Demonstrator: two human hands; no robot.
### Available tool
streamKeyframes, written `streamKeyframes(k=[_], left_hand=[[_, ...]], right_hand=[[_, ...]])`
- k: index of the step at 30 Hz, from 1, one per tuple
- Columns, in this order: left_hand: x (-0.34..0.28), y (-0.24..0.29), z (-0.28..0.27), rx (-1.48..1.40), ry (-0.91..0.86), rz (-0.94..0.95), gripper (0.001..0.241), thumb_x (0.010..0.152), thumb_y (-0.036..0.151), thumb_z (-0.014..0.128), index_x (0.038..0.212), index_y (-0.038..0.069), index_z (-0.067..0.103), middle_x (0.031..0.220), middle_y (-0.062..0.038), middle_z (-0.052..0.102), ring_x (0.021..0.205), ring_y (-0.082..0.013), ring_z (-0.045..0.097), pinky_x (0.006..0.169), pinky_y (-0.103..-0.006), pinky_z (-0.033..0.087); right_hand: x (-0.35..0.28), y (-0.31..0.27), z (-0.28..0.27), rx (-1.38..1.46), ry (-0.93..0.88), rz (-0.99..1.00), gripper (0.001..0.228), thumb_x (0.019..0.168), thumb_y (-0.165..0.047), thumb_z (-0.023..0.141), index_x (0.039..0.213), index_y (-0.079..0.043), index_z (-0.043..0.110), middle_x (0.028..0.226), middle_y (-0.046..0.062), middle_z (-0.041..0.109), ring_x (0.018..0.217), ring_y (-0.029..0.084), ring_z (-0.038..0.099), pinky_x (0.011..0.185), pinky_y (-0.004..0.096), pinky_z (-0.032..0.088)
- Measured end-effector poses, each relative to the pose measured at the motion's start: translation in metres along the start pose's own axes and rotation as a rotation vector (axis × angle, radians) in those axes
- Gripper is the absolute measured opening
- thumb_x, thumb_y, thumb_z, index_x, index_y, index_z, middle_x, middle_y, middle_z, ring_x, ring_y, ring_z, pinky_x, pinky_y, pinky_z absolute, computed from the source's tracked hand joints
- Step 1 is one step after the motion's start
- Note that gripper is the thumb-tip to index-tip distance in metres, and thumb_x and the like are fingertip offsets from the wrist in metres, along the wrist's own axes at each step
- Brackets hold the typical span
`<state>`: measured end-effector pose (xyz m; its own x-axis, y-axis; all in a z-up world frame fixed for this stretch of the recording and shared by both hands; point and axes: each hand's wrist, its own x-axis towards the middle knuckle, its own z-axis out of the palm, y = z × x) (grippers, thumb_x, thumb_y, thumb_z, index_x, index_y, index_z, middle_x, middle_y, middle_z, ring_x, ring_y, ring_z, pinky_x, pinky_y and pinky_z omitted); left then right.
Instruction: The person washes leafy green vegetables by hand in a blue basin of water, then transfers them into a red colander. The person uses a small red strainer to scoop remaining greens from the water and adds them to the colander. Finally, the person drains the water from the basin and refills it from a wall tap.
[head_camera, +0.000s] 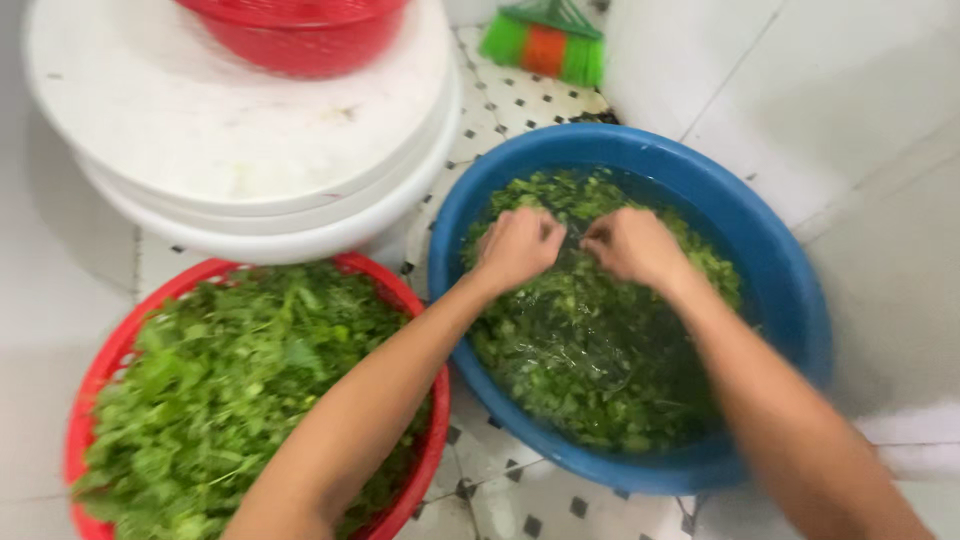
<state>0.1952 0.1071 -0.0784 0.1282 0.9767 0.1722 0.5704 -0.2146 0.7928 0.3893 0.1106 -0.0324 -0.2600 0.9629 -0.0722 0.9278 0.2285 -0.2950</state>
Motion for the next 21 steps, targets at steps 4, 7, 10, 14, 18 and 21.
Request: streamKeyframes(k=[4, 7, 10, 14, 18, 21], left_hand=[[-0.007, 0.043, -0.052, -0.207, 0.202, 0.079, 0.026, 0.083, 0.029, 0.068, 0.097, 0.009, 0.077, 0.096, -0.014, 0.078, 0.092, -0.0342, 0.075, 0.081, -0.0437, 0.058], [-0.029, 0.071, -0.087, -0.013, 0.273, 0.301, 0.023, 0.089, 0.026, 0.069, 0.097, 0.006, 0.076, 0.097, -0.017, 0.075, 0.092, -0.0358, 0.072, 0.083, -0.0451, 0.057], [-0.028, 0.093, -0.124, 0.258, 0.411, 0.536, 0.017, 0.097, 0.019, 0.066, 0.097, 0.002, 0.069, 0.092, -0.017, 0.067, 0.087, -0.0336, 0.068, 0.08, -0.0478, 0.055], [-0.011, 0.095, -0.177, 0.57, 0.799, 0.559, 0.016, 0.099, 0.011, 0.065, 0.109, -0.001, 0.069, 0.096, -0.023, 0.066, 0.08, -0.0385, 0.066, 0.067, -0.0479, 0.053], [0.001, 0.079, -0.206, 0.811, 0.983, 0.48, 0.011, 0.093, 0.01, 0.062, 0.091, 0.003, 0.071, 0.084, -0.02, 0.067, 0.071, -0.0408, 0.066, 0.058, -0.055, 0.05], [0.013, 0.072, -0.212, 0.86, 0.881, 0.441, 0.013, 0.087, 0.0, 0.058, 0.093, 0.003, 0.069, 0.086, -0.022, 0.066, 0.071, -0.0445, 0.064, 0.058, -0.0567, 0.048]], right_hand=[[0.014, -0.025, -0.008, -0.056, 0.272, 0.261, 0.045, 0.089, -0.052, 0.077, 0.1, -0.009, 0.082, 0.085, 0.015, 0.076, 0.082, 0.034, 0.073, 0.08, 0.05, 0.059], [0.019, -0.004, 0.022, 0.082, 0.258, 0.249, 0.05, 0.092, -0.052, 0.076, 0.1, -0.003, 0.08, 0.09, 0.016, 0.077, 0.081, 0.031, 0.074, 0.082, 0.048, 0.059], [0.03, 0.037, 0.085, 0.046, -0.068, 0.114, 0.05, 0.082, -0.046, 0.076, 0.12, -0.014, 0.074, 0.099, 0.013, 0.079, 0.086, 0.029, 0.078, 0.091, 0.044, 0.058], [0.03, 0.089, 0.164, -0.103, 0.006, -0.105, 0.062, 0.087, -0.04, 0.074, 0.138, -0.006, 0.06, 0.112, 0.027, 0.07, 0.106, 0.042, 0.068, 0.095, 0.049, 0.054], [0.02, 0.099, 0.168, -0.053, -0.198, -0.127, 0.072, 0.089, -0.038, 0.073, 0.147, -0.006, 0.048, 0.102, 0.03, 0.074, 0.108, 0.038, 0.069, 0.105, 0.047, 0.049], [0.013, 0.088, 0.13, 0.026, -0.201, 0.061, 0.064, 0.091, -0.04, 0.07, 0.146, -0.012, 0.053, 0.104, 0.022, 0.076, 0.104, 0.032, 0.072, 0.105, 0.044, 0.051]])
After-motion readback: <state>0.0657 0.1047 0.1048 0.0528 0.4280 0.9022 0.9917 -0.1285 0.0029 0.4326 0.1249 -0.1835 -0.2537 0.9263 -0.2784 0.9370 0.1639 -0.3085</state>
